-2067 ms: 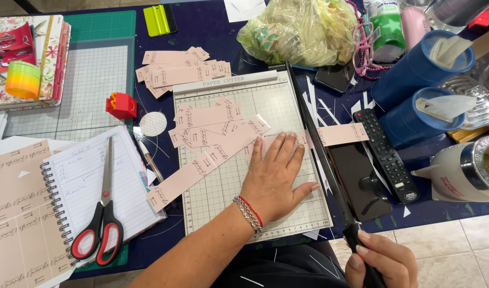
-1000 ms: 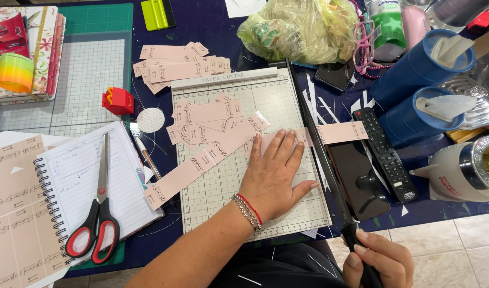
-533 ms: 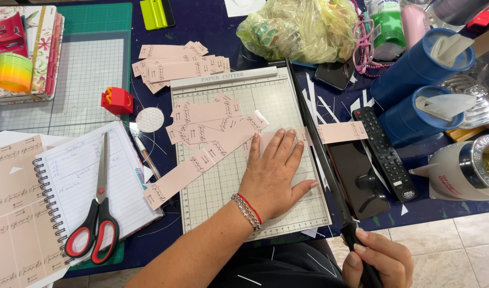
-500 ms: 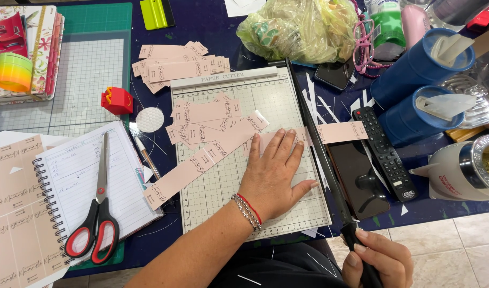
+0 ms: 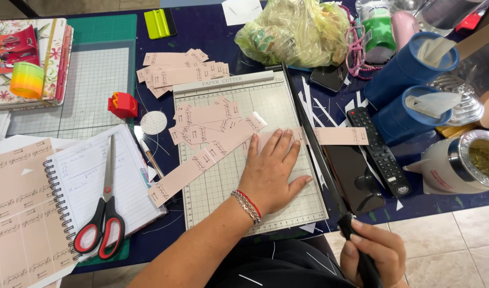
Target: Cutting and trimming printed paper strips using a manual paper cutter and scissors on a workspace.
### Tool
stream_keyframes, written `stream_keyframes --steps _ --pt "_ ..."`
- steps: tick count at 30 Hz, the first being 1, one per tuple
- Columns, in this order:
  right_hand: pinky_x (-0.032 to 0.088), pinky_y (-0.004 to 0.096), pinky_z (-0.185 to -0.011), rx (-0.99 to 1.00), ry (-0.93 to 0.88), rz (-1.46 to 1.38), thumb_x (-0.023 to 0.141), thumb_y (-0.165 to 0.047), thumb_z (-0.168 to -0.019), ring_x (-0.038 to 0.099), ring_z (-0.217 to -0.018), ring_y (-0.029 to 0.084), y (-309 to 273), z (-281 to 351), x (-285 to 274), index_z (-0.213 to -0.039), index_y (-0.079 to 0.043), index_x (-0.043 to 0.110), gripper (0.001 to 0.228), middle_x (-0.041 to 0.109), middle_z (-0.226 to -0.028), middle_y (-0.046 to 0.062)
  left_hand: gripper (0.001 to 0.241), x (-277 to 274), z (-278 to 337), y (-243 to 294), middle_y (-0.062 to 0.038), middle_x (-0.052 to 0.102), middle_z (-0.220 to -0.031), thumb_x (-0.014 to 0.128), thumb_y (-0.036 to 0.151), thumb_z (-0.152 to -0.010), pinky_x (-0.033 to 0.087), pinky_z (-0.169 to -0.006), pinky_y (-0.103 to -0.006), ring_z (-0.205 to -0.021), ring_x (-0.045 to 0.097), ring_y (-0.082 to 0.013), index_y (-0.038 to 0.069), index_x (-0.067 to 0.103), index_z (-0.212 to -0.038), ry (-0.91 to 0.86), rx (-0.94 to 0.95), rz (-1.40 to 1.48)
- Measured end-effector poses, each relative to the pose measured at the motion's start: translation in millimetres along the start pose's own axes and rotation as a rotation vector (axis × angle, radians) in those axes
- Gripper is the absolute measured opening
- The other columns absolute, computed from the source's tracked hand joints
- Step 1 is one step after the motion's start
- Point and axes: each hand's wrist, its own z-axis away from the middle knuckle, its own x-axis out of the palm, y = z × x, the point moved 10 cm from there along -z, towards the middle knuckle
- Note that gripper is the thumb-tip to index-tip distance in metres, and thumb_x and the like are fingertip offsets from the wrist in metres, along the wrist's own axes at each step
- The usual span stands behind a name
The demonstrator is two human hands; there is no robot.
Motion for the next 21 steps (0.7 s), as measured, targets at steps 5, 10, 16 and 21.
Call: stream_keyframes --steps 5,10,16,21 --pt "0.06 0.028 -0.079 0.072 0.031 0.003 0.068 -0.014 -0.093 0.07 -0.086 0.021 -3 -9 -1 -0.093 -0.006 0.059 0.012 0.07 -0.105 0.02 0.08 5 0 -2 -0.014 0.031 -0.164 0.026 0.067 -0.099 0.011 -0.12 -0.0639 -0.153 0.022 -0.0289 0.01 0.039 -0.154 -0.028 -0.014 0.02" --pt "0.06 0.029 -0.08 0.072 0.028 0.015 0.067 -0.013 -0.093 0.071 -0.086 0.021 -5 -10 0 -0.093 -0.006 0.059 0.011 0.07 -0.104 0.02 0.08 4 -1 -3 -0.013 0.03 -0.165 0.027 0.067 -0.098 0.01 -0.12 -0.0648 -0.154 0.022 -0.0286 0.01 0.039 -0.153 -0.025 -0.014 0.026" --pt "0.061 0.027 -0.079 0.087 0.014 0.019 0.067 -0.012 -0.093 0.071 -0.085 0.02 -7 -8 1 -0.094 -0.005 0.059 0.01 0.069 -0.105 0.02 0.081 6 0 -2 -0.014 0.029 -0.165 0.027 0.068 -0.098 0.011 -0.12 -0.0649 -0.154 0.021 -0.0283 0.011 0.038 -0.154 -0.022 -0.014 0.009" --pt "0.061 0.028 -0.08 0.08 0.002 0.024 0.067 -0.01 -0.093 0.071 -0.087 0.022 5 -2 5 -0.092 -0.005 0.059 0.01 0.069 -0.105 0.021 0.081 5 -2 -3 -0.013 0.03 -0.165 0.028 0.068 -0.098 0.011 -0.121 -0.0652 -0.154 0.022 -0.0283 0.011 0.039 -0.154 -0.012 -0.01 0.013"
